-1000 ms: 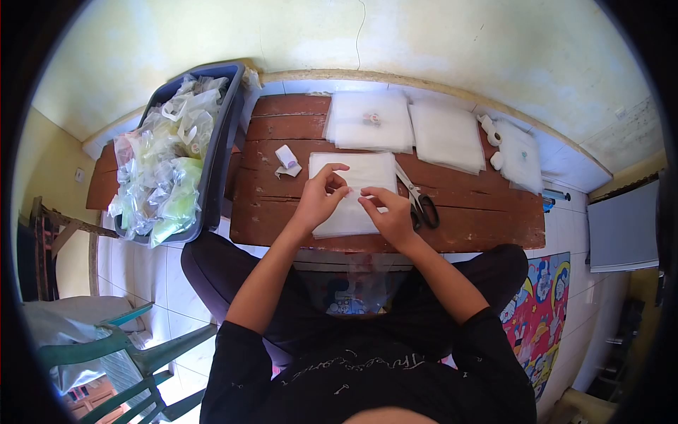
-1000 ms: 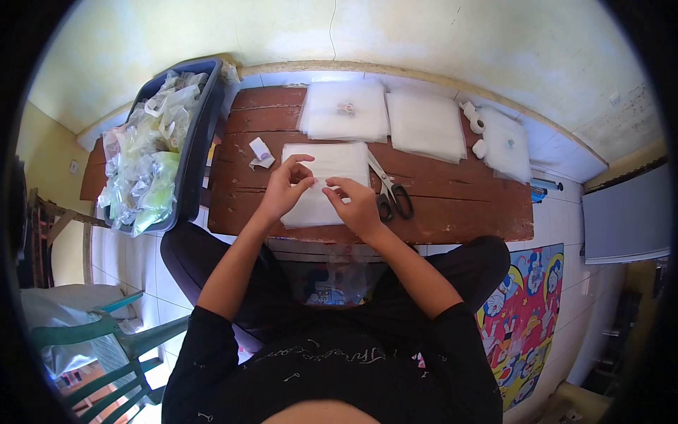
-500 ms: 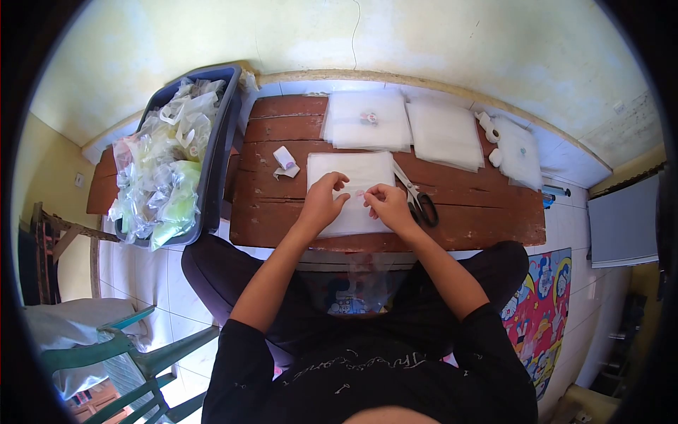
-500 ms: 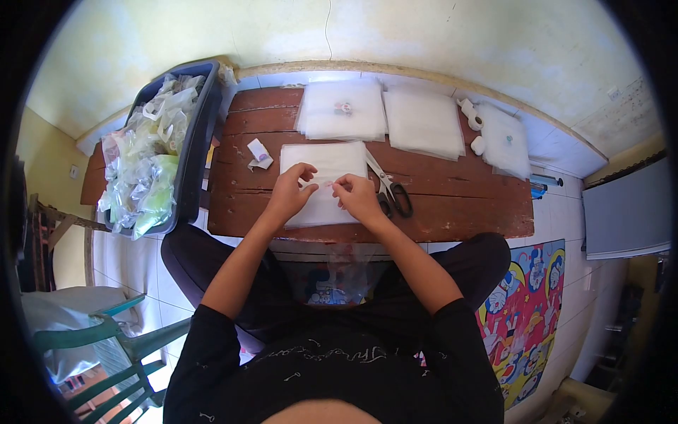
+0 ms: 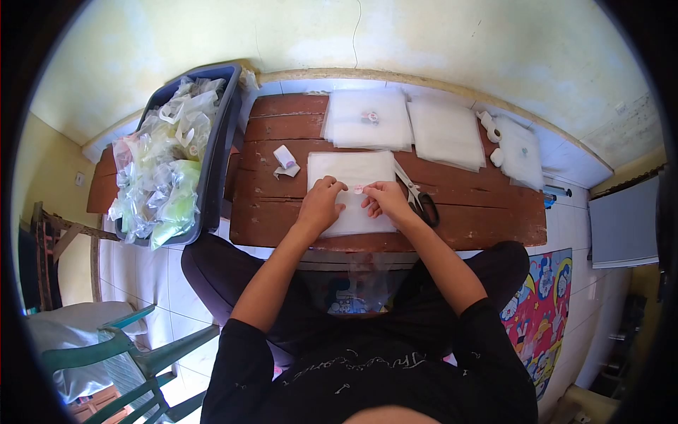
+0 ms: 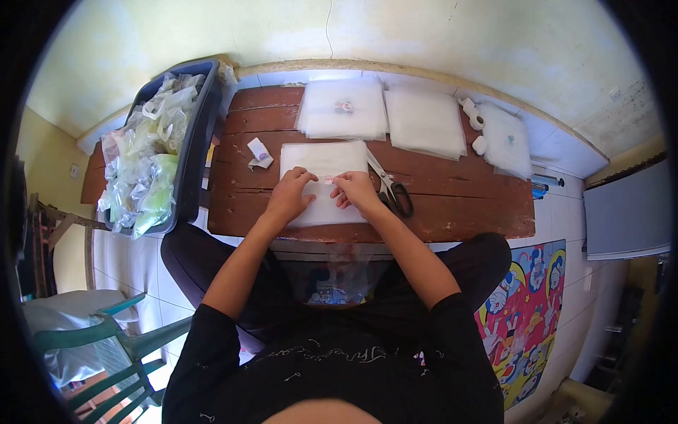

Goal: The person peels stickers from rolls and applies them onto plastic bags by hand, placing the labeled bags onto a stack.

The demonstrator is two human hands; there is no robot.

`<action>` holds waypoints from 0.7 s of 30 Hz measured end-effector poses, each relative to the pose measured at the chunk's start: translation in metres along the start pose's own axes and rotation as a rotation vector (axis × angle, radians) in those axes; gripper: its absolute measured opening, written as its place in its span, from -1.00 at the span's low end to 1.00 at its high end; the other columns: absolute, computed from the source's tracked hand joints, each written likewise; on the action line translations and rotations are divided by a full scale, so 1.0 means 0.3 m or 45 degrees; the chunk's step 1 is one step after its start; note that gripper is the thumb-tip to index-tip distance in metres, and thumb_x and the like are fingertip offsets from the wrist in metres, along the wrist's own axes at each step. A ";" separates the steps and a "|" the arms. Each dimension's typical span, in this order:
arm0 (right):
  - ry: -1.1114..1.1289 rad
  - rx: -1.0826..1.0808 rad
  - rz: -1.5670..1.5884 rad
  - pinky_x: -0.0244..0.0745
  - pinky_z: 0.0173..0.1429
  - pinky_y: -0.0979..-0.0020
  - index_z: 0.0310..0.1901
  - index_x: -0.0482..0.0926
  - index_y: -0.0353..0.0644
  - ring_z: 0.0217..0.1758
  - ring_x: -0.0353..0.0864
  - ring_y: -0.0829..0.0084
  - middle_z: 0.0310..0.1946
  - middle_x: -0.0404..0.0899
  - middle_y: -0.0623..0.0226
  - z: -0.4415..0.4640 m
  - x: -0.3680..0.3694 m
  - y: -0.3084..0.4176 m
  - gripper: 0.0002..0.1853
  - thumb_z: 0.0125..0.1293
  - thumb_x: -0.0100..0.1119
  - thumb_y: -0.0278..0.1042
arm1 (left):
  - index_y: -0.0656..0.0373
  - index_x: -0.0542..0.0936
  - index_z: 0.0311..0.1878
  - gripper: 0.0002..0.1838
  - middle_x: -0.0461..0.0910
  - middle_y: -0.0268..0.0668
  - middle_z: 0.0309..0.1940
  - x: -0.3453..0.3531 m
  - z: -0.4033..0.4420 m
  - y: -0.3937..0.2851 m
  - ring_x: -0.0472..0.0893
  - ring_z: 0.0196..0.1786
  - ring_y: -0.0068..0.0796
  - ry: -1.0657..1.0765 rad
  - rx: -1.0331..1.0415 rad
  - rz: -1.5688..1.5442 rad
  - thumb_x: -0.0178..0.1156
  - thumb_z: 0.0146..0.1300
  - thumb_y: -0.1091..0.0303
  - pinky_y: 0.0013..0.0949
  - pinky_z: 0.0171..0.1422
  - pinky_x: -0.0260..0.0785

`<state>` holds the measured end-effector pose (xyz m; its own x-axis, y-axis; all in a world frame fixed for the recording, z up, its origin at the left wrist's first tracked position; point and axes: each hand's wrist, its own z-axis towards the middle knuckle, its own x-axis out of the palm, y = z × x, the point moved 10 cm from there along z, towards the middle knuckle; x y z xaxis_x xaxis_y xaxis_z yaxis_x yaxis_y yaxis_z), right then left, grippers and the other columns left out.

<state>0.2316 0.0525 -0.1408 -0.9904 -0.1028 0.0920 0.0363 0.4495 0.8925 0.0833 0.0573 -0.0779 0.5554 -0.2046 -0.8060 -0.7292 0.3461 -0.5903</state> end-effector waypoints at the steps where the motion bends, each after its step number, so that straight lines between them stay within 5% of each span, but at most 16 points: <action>1: 0.011 0.019 -0.003 0.45 -0.61 0.52 -0.14 0.54 -0.39 -0.65 0.56 0.49 -0.47 0.64 0.15 0.000 0.004 -0.006 -0.75 0.34 0.12 -0.32 | 0.05 0.59 -0.02 -0.60 0.51 -0.24 0.04 0.001 0.000 -0.001 0.49 0.17 -0.17 0.006 -0.002 0.009 0.41 0.00 0.43 -0.17 0.24 0.38; 21: 0.083 0.070 -0.061 0.41 -0.62 0.52 -0.17 0.58 -0.40 -0.67 0.53 0.49 -0.48 0.62 0.16 -0.003 0.027 -0.029 -0.67 0.32 0.17 -0.21 | -0.13 0.72 0.00 -0.62 0.52 -0.22 0.00 0.025 -0.002 -0.017 0.52 0.07 -0.23 -0.001 0.140 0.202 0.36 0.05 0.40 -0.23 0.18 0.44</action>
<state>0.2234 0.0470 -0.1476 -0.9801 -0.1819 0.0800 -0.0200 0.4906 0.8712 0.0910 0.0534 -0.0810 0.4372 -0.1387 -0.8886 -0.7598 0.4717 -0.4475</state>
